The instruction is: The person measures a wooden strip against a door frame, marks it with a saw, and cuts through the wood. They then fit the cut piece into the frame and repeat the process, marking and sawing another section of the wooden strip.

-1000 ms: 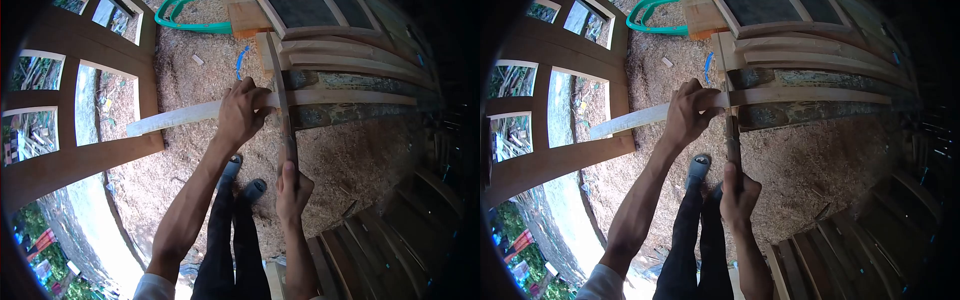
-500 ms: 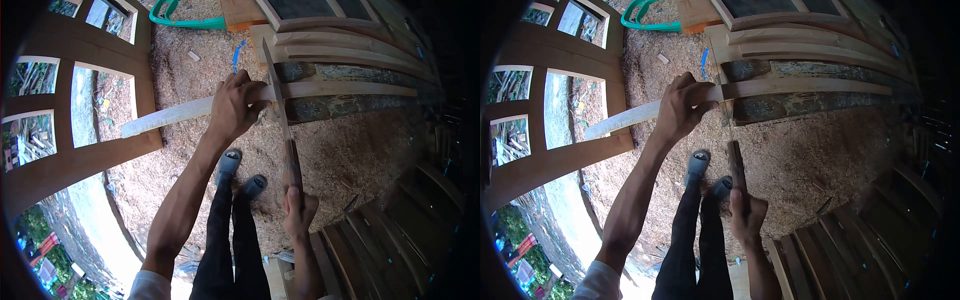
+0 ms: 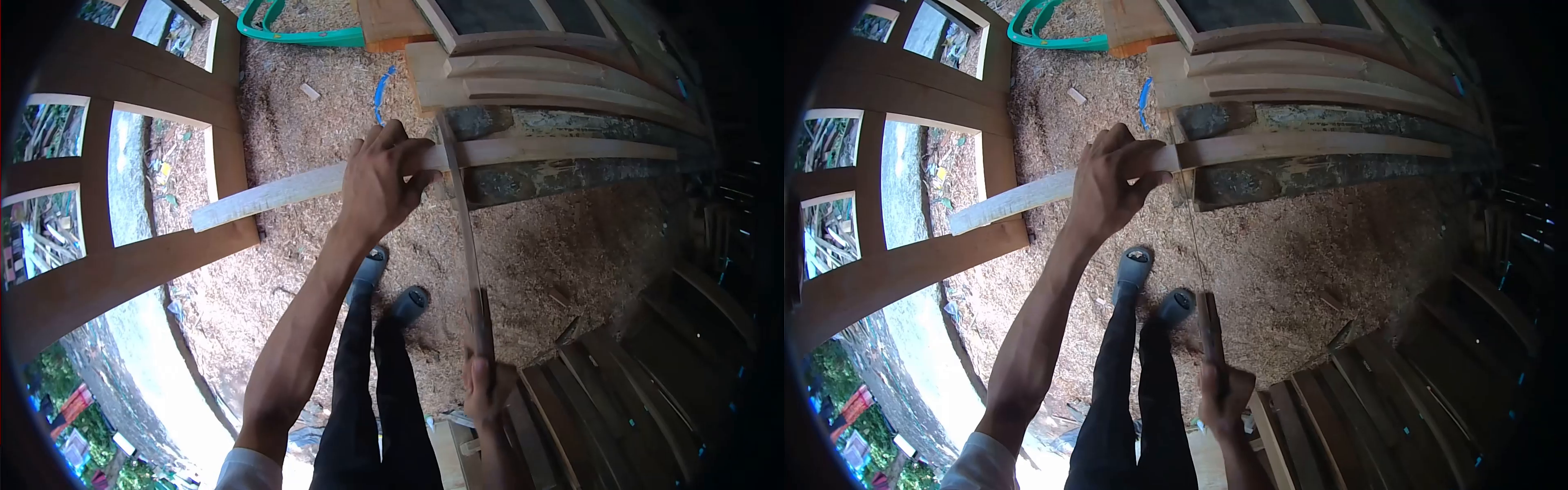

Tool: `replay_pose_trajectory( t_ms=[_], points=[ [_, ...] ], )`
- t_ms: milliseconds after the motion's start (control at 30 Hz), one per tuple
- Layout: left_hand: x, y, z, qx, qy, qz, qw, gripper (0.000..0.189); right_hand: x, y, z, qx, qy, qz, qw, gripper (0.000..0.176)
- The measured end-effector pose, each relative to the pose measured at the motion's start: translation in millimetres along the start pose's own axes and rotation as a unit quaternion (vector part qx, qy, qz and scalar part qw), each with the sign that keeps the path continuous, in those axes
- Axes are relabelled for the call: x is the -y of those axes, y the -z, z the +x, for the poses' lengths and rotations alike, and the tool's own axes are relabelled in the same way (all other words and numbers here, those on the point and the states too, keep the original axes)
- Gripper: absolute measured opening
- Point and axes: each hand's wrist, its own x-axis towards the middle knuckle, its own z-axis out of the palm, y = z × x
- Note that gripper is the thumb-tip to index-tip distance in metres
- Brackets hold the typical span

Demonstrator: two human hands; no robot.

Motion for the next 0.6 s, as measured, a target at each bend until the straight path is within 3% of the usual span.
replay_pose_trajectory(
  t_ms=[67,200,300,467,600],
  points=[
    [-1,-1,-4,-0.013,-0.017,0.003,1.0,0.031,-10,0,-8,-0.012,0.012,-0.048,0.999,0.061],
    [1,-2,-4,-0.007,-0.023,0.001,1.0,0.032,7,-32,83,0.0,0.012,0.014,1.0,0.06],
    [1,-2,-2,-0.023,-0.049,0.009,0.998,0.035,25,-38,97,0.002,0.009,-0.008,1.0,0.06],
    [2,0,-1,-0.036,-0.045,0.018,0.998,0.036,-2,9,-9,-0.005,-0.013,0.003,1.0,0.06],
    [-3,-3,-4,-0.026,-0.041,0.013,0.999,0.035,16,-21,73,0.012,-0.003,-0.001,1.0,0.058]
  ],
)
